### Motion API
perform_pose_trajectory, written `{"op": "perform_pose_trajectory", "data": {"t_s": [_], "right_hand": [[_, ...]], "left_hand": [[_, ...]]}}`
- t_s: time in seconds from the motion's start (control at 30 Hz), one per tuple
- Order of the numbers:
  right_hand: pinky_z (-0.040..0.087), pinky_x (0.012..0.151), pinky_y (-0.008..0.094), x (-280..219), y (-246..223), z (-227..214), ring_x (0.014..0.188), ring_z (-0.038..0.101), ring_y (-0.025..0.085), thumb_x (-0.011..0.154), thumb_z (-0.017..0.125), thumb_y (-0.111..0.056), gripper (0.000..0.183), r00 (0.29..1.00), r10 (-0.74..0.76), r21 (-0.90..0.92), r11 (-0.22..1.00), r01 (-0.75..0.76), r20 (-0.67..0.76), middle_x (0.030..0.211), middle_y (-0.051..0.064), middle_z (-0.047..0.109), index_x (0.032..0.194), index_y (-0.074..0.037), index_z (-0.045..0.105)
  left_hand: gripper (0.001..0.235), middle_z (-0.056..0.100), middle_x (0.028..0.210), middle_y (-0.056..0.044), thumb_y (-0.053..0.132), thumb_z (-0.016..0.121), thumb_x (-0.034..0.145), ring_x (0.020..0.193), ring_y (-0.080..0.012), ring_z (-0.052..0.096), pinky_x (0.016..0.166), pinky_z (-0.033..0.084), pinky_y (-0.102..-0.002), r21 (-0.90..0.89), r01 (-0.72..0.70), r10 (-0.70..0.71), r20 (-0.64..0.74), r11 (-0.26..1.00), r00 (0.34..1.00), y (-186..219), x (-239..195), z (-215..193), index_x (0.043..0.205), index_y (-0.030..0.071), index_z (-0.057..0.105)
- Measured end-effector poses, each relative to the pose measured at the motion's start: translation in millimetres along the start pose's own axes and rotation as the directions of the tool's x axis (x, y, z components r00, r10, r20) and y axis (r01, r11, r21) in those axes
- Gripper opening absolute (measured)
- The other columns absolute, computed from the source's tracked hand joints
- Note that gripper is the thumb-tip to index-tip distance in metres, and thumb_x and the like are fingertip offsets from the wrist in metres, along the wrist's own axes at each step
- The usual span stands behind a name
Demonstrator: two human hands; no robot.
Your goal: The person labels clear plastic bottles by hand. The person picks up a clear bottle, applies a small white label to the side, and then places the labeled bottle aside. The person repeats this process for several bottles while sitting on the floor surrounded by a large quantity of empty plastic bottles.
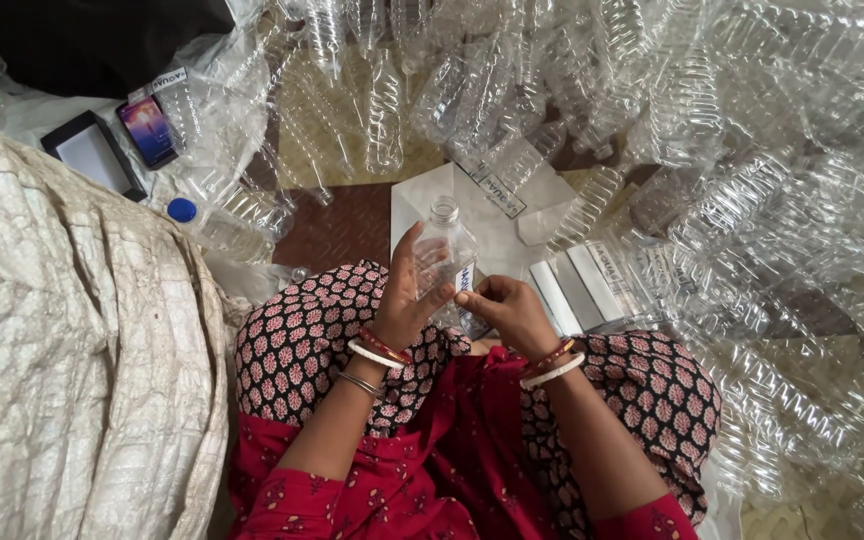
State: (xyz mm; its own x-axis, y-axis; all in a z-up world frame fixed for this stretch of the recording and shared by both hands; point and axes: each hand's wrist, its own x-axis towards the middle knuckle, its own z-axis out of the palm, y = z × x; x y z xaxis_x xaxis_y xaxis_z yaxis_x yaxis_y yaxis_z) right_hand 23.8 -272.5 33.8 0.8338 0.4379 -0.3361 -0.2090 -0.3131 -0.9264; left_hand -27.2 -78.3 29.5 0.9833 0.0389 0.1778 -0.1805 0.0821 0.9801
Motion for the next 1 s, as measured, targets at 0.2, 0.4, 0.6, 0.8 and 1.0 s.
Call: {"op": "perform_pose_trajectory", "data": {"t_s": [0.2,0.4,0.6,0.8,1.0], "right_hand": [[0.048,0.046,0.028,-8.7,-6.2,-15.5,0.050,0.062,0.012,0.078,0.081,-0.045,0.045,0.991,0.087,-0.071,0.994,-0.080,0.097,0.065,0.004,0.070,0.084,-0.001,0.075],[0.052,0.052,0.028,-17.7,-2.9,-17.6,0.055,0.068,0.017,0.083,0.080,-0.046,0.045,0.975,0.134,-0.456,0.889,-0.040,0.176,0.071,0.007,0.073,0.096,-0.003,0.078],[0.056,0.052,0.033,-4.8,18.2,-16.1,0.059,0.069,0.017,0.087,0.075,-0.033,0.034,0.986,0.022,-0.365,0.930,0.041,0.166,0.078,0.009,0.076,0.100,-0.001,0.076],[0.056,0.056,0.034,-5.6,20.4,-18.0,0.062,0.070,0.020,0.087,0.074,-0.034,0.041,0.988,0.016,-0.392,0.919,0.046,0.154,0.089,0.012,0.077,0.112,-0.002,0.072],[0.055,0.059,0.032,-10.0,17.4,-16.7,0.065,0.072,0.018,0.086,0.072,-0.039,0.046,0.995,0.033,-0.461,0.887,0.013,0.091,0.093,0.009,0.077,0.120,-0.007,0.070]], "left_hand": [[0.099,0.046,0.154,-0.025,0.053,0.075,0.089,0.145,-0.0377,0.048,0.118,0.046,-0.052,0.008,0.053,-0.053,0.003,0.999,0.999,12.4,-11.3,12.8,0.164,0.024,0.018],[0.103,0.048,0.154,-0.026,0.056,0.074,0.088,0.141,-0.0378,0.052,0.115,0.050,-0.051,-0.034,-0.009,0.007,-0.065,0.999,0.998,22.1,-8.0,14.9,0.167,0.025,0.016],[0.095,0.052,0.147,-0.024,0.038,0.079,0.090,0.135,-0.0325,0.055,0.108,0.053,-0.046,-0.154,0.119,-0.132,-0.073,0.981,0.989,64.2,20.8,2.1,0.164,0.017,0.023],[0.086,0.035,0.156,-0.006,0.015,0.072,0.094,0.132,-0.0251,0.053,0.110,0.049,-0.040,-0.375,-0.376,0.383,-0.059,0.847,0.922,147.6,114.7,-124.3,0.157,0.012,0.013],[0.076,0.047,0.144,-0.008,0.022,0.073,0.093,0.124,-0.0241,0.059,0.104,0.052,-0.038,0.193,-0.099,0.206,-0.680,0.976,0.704,169.5,104.2,-256.1,0.151,0.010,0.026]]}}
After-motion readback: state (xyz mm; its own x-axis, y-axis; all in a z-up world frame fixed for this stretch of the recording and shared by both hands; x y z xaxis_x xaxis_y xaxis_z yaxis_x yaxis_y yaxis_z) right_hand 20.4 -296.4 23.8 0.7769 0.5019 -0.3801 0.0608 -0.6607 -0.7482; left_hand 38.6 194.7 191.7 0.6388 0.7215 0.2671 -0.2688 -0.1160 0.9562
